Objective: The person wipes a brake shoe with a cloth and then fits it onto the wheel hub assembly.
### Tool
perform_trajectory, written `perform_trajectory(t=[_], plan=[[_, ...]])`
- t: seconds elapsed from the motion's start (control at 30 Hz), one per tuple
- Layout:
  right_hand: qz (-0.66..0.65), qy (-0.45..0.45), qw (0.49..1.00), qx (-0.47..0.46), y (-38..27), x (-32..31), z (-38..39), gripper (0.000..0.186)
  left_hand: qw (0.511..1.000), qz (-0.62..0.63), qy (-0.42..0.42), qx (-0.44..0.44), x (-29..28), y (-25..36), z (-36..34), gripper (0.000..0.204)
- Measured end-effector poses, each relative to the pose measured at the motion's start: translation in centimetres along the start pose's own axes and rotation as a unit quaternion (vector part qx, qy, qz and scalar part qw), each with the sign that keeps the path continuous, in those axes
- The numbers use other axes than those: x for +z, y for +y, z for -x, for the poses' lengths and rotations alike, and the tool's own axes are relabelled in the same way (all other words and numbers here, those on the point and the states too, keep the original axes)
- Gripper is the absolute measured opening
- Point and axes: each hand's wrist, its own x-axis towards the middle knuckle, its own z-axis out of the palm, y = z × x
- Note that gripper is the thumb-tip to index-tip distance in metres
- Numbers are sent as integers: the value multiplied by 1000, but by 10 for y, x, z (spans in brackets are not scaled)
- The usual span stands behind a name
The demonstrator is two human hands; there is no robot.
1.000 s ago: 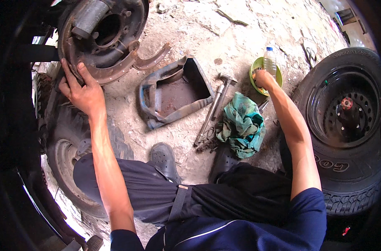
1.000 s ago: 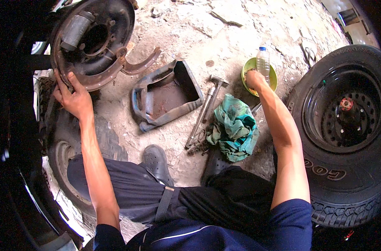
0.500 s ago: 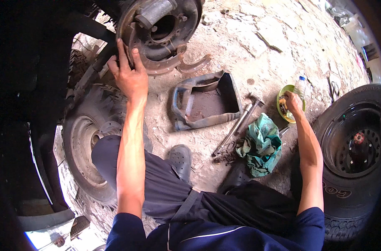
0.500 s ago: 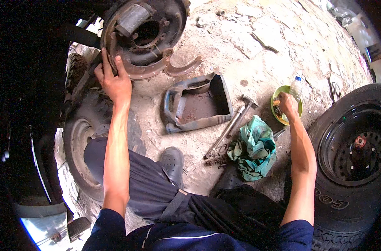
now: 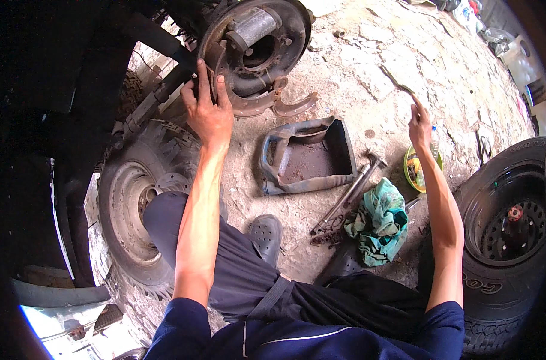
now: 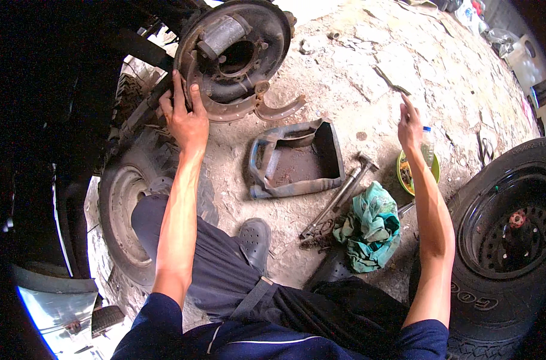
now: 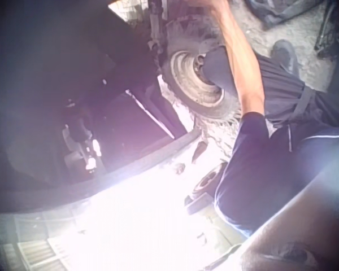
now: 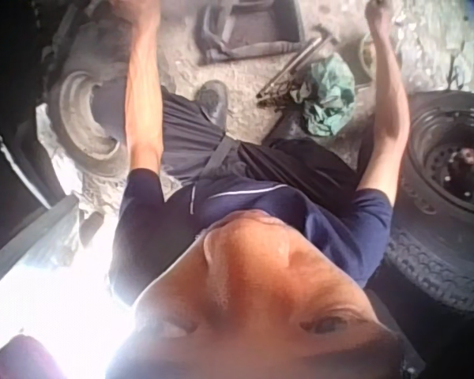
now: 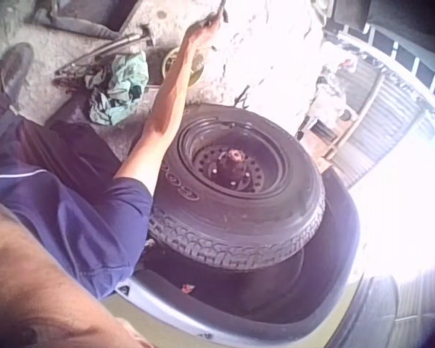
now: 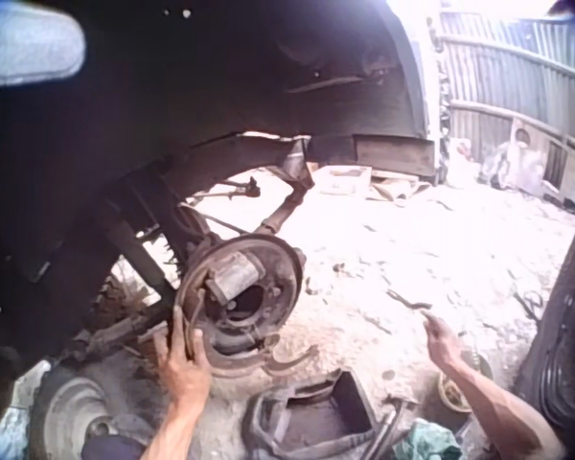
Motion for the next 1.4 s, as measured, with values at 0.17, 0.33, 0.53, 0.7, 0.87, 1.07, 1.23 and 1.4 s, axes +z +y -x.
perform_trajectory(t=[0.17, 0.33, 0.53, 0.7, 0.87, 1.07, 1.23, 1.4], plan=[[-100, -82, 988, -79, -97, 36, -12, 36, 1000, 7, 0, -4, -3, 1, -1, 47], [-94, -213, 960, -157, -187, 43, 4, 33, 1000, 15, 2, -1, 1, 4, -1, 47], [-156, -253, 910, -290, -239, 53, 31, 31, 1000, 10, -4, 0, 0, 7, -3, 47], [-127, -206, 910, -337, -266, 61, 45, 33, 1000, 4, 3, 5, 1, 4, -2, 46], [-181, -149, 888, -396, -293, 72, 42, 24, 1000, -14, -6, -9, 1, 5, -1, 47], [-198, -112, 884, -409, -311, 86, 33, 17, 1000, -13, -1, 1, 1, 10, -4, 45], [-216, -116, 867, -434, -312, 100, 21, 18, 1000, -7, -4, 7, -3, 8, -5, 45], [-229, -104, 851, -460, -307, 112, 5, 20, 1000, 10, -2, 1, 2, 7, -3, 46]])
